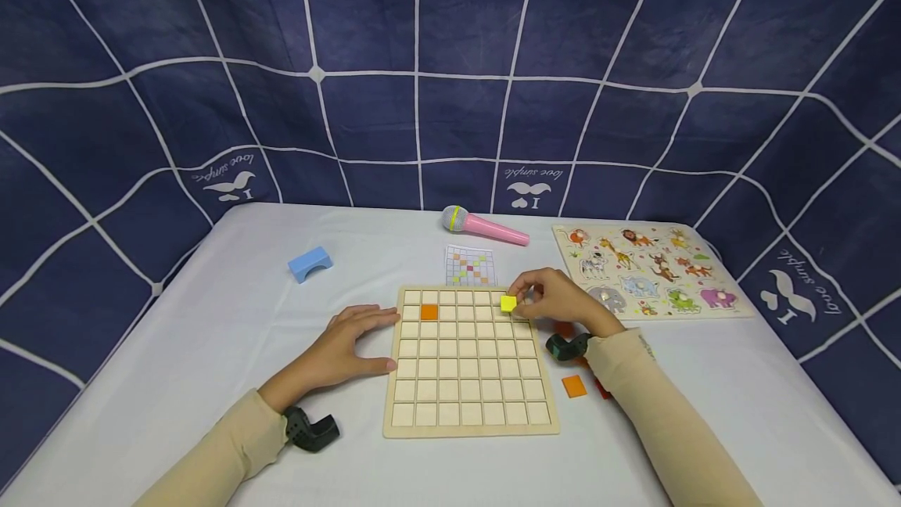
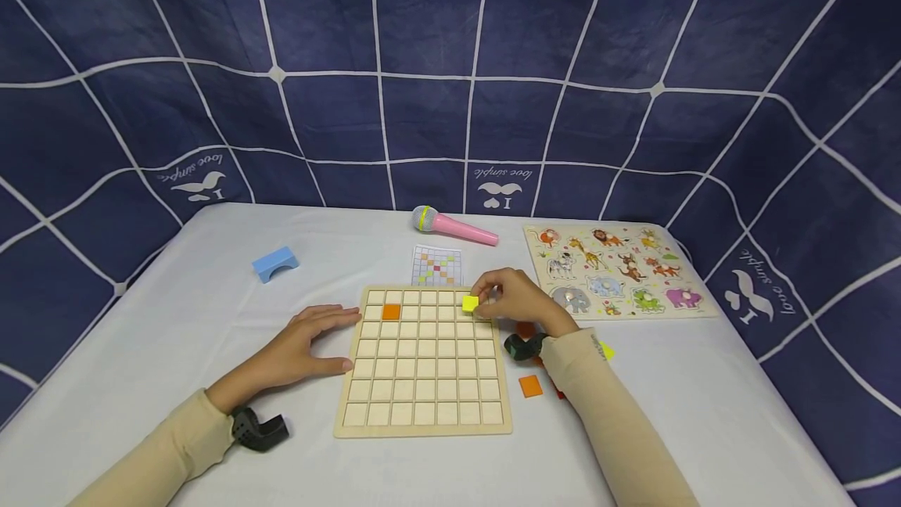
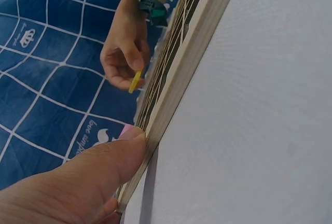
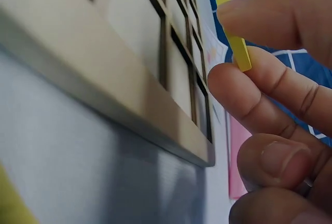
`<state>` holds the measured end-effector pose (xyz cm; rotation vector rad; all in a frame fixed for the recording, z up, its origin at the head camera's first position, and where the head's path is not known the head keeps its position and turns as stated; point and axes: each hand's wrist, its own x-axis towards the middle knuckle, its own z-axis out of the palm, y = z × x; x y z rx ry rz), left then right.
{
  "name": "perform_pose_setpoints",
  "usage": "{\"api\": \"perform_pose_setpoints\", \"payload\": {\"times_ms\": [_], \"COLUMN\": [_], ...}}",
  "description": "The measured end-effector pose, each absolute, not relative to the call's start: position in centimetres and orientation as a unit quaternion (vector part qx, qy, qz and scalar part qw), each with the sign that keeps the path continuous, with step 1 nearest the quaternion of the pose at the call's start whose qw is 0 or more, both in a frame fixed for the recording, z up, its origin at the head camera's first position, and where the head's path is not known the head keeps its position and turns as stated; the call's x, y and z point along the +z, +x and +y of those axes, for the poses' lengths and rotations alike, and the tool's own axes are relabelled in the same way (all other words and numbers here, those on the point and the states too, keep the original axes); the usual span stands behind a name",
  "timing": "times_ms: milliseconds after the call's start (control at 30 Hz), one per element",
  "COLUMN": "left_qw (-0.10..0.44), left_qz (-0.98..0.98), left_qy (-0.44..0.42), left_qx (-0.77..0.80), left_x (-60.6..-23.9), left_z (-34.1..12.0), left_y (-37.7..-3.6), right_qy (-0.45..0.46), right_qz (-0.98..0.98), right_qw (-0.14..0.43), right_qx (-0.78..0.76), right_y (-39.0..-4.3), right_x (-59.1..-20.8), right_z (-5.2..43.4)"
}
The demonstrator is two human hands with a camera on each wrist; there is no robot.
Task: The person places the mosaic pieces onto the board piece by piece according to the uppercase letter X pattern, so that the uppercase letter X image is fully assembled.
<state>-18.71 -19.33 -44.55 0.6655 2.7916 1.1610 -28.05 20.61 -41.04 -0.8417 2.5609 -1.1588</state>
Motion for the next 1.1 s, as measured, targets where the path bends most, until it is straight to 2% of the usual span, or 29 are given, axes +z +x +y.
{"api": "perform_pose_setpoints", "payload": {"times_ms": [1100], "left_qw": [0.025], "left_qz": [0.903], "left_qy": [0.217], "left_qx": [0.371], "left_x": [-44.61], "left_z": [-19.39], "left_y": [-18.73], "right_qy": [-0.311], "right_qz": [0.877], "right_qw": [0.096], "right_qx": [-0.354], "right_y": [-27.66], "right_x": [-41.33], "right_z": [19.55]}}
